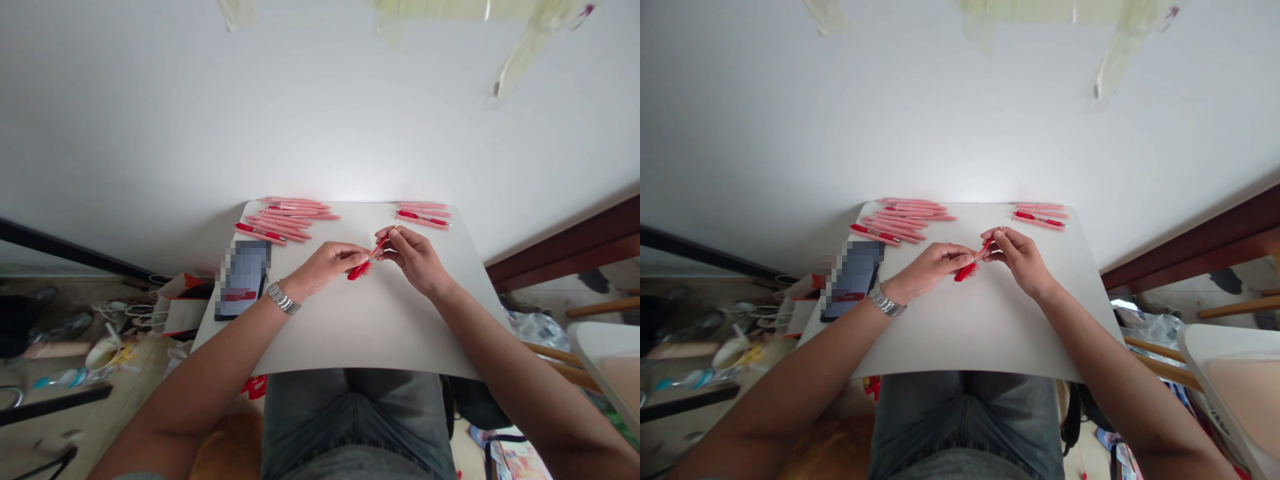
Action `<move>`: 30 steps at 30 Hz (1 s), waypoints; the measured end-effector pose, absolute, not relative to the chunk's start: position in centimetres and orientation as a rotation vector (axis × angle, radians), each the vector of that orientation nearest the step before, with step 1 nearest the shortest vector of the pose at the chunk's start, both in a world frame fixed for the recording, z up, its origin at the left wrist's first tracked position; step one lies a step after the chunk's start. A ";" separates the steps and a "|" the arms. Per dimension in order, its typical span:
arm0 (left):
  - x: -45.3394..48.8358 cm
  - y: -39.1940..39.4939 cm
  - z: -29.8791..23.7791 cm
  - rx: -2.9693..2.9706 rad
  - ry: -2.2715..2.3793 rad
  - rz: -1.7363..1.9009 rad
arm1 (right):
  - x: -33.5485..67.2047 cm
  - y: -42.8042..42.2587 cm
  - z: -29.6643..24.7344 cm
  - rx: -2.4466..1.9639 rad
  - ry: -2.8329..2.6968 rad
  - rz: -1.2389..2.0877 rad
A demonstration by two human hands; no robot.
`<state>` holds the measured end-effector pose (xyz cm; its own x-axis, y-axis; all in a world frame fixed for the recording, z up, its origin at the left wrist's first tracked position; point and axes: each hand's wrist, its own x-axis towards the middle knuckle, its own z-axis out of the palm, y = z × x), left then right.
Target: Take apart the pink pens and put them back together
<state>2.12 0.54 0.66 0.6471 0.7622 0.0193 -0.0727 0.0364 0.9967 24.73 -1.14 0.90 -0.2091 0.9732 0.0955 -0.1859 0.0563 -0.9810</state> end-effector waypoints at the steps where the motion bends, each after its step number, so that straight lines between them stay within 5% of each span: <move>1: 2.1 0.5 0.7 1.404 0.631 0.714 | 24.8 -1.1 0.9 -0.899 -1.264 1.393; 30: 2.3 0.6 0.7 1.466 0.685 0.799 | 24.4 -1.2 1.3 -0.974 -1.323 1.035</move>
